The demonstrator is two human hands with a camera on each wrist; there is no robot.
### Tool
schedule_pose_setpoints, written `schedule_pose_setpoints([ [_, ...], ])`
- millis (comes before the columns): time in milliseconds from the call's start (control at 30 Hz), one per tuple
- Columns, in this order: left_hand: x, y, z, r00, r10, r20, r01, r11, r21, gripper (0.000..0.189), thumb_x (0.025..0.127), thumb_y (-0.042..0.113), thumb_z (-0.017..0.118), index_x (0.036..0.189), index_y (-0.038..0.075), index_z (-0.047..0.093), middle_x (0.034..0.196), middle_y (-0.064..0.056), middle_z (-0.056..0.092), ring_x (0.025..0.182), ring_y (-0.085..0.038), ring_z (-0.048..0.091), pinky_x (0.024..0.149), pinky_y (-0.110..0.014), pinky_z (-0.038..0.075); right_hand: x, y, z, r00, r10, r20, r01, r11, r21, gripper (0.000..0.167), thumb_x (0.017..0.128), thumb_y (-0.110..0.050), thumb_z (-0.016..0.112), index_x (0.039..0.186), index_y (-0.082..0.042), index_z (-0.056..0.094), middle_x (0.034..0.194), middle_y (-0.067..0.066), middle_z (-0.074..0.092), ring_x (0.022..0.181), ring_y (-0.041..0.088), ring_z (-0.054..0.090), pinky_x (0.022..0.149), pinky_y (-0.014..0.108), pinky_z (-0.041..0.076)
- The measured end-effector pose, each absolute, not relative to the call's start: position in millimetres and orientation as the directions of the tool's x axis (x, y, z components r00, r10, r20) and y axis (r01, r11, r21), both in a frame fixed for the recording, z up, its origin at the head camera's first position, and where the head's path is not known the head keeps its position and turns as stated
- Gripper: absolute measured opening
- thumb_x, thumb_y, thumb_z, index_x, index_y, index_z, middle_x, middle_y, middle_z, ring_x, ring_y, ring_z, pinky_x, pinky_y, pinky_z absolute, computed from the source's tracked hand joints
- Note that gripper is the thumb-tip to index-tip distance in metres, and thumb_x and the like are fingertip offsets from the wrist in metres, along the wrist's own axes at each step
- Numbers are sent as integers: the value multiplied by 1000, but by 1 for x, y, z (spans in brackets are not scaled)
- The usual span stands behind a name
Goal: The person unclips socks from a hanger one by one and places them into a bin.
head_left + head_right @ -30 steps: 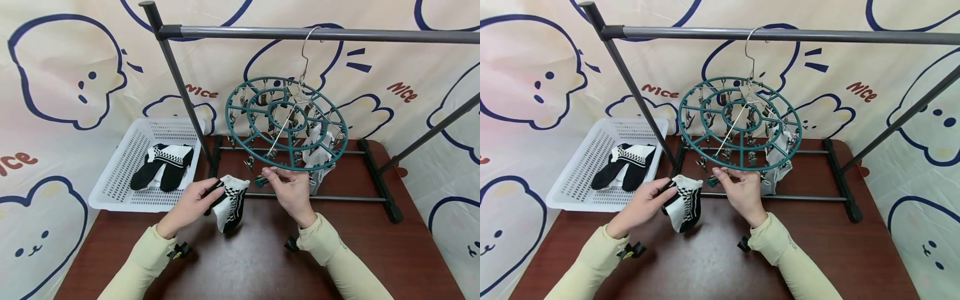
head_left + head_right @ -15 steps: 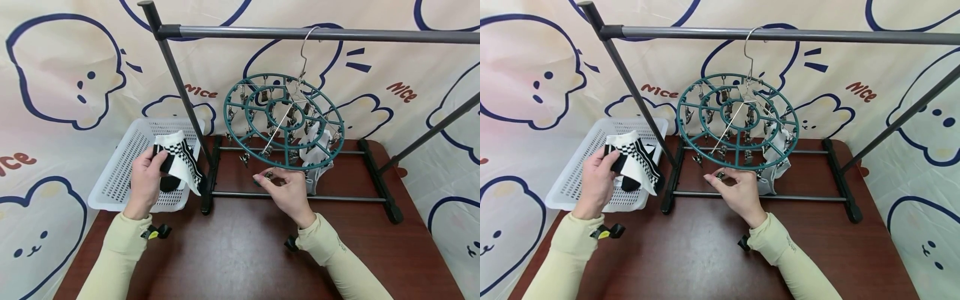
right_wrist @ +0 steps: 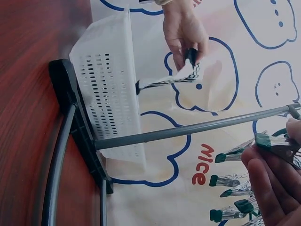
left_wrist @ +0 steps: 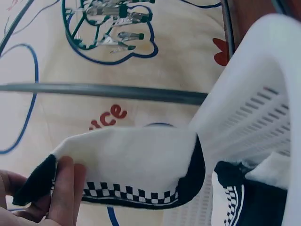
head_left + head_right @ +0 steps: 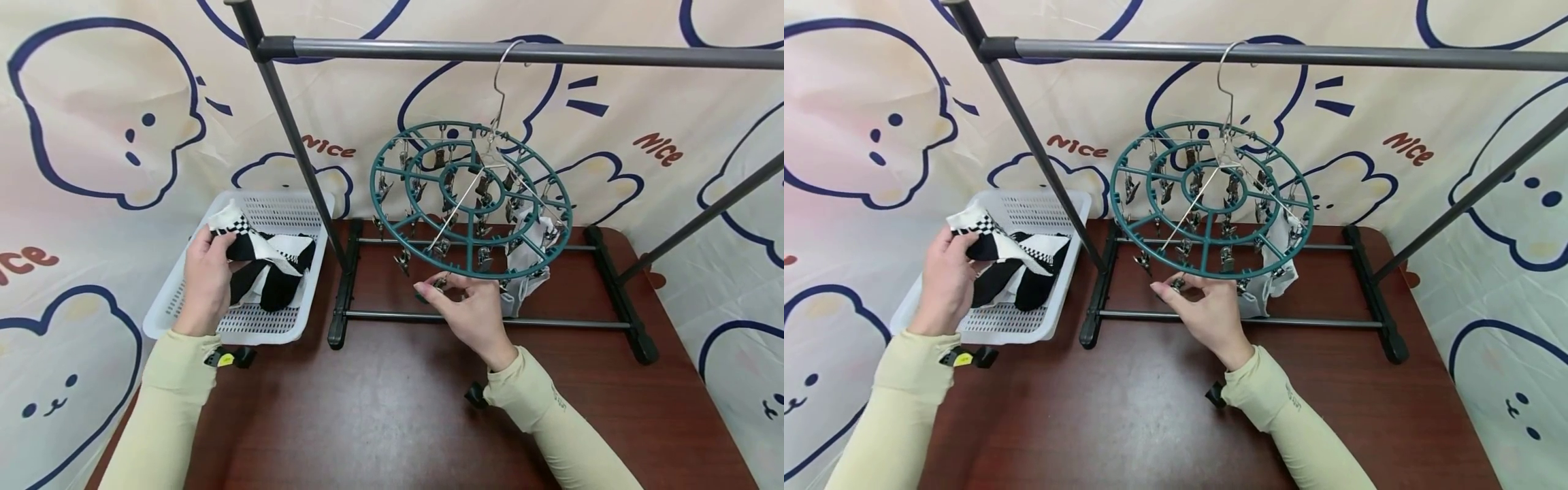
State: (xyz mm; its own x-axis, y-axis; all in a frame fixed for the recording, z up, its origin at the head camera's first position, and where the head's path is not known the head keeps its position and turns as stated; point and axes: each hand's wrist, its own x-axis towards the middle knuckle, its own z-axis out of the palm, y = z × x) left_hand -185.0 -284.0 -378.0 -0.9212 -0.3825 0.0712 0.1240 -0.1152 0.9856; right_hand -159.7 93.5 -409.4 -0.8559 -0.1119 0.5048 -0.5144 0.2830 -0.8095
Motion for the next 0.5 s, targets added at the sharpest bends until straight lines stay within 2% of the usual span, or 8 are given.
schedule_pose_setpoints([
  [167,-189,-297,-379,-957,-287,40,93,-173,981,23,108,9,43,127,12,56,116,-1,59,95,-9,65,72,-21,58,-158,93,-408,-861,-114,495,-503,326,-800,7,86,-18,86,88,-12,82,67,-4,71,50,8,35,47,27,26],
  [233,-192,-301,-380,-972,-233,38,77,-160,984,23,108,11,44,130,11,54,117,-2,58,96,-9,66,74,-21,58,-159,93,-409,-863,-112,492,-499,330,-801,7,86,-17,86,89,-12,82,68,-4,72,49,9,36,47,27,26],
  [333,-198,-309,-384,-989,-150,16,24,-48,999,33,109,15,45,142,9,50,120,1,57,100,-5,65,77,-20,58,-159,94,-409,-866,-109,488,-495,332,-803,7,85,-16,86,90,-12,82,68,-3,72,49,9,40,48,28,30],
  [500,-208,-327,-395,-995,-66,-74,-90,289,953,46,112,20,37,154,1,37,127,-1,54,101,1,61,81,-19,58,-158,93,-409,-872,-116,476,-485,334,-808,7,86,-18,85,90,-13,82,67,-3,72,48,10,41,47,28,30],
])
